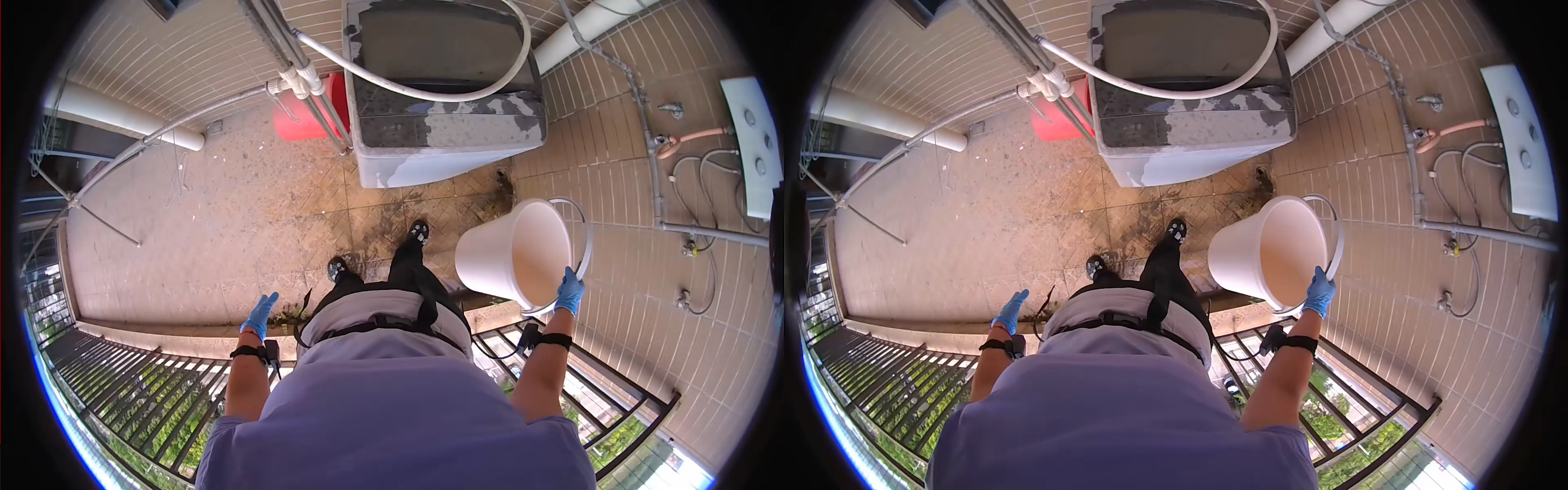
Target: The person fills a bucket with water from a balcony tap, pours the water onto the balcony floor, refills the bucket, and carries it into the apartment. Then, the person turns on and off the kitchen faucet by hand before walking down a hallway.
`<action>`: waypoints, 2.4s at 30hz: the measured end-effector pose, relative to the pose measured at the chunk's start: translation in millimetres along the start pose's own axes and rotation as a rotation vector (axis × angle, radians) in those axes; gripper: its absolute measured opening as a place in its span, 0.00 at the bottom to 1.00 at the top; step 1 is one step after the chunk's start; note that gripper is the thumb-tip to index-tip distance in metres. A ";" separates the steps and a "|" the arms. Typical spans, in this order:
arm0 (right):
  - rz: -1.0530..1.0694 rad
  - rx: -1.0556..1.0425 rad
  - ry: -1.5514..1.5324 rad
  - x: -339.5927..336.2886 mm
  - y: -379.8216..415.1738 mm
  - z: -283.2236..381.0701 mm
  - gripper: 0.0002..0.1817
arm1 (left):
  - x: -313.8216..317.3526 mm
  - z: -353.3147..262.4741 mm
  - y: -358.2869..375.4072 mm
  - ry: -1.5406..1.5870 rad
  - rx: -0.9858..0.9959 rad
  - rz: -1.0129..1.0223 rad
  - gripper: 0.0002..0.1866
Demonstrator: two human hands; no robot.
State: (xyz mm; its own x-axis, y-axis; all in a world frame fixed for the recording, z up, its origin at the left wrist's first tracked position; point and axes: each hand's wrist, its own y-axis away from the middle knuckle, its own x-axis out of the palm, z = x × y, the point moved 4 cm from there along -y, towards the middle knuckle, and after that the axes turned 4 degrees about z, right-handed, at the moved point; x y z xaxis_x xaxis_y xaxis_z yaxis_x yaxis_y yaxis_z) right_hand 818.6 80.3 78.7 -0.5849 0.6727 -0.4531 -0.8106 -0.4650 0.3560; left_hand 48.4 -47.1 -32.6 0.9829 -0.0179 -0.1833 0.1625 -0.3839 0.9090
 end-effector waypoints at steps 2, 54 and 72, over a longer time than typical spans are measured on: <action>0.046 -0.029 -0.082 -0.9 -18.5 15.8 0.13 | 25.1 -37.6 -11.9 -0.078 0.070 0.048 0.41; 0.033 -0.665 1.040 47.4 -343.9 514.2 0.16 | 751.1 -723.3 74.7 0.012 0.390 1.010 0.09; 0.083 -0.814 0.924 45.8 -344.1 509.9 0.12 | 771.5 -688.9 29.0 -0.054 0.194 0.964 0.08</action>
State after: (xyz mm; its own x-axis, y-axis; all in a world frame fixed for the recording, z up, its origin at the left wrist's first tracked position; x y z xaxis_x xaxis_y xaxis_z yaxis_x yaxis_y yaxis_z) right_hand 1085.4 564.6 352.2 -0.1682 0.1188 -0.9786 -0.3588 -0.9320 -0.0515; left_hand 871.1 563.9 110.3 0.6813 -0.4433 0.5826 -0.7281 -0.3278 0.6020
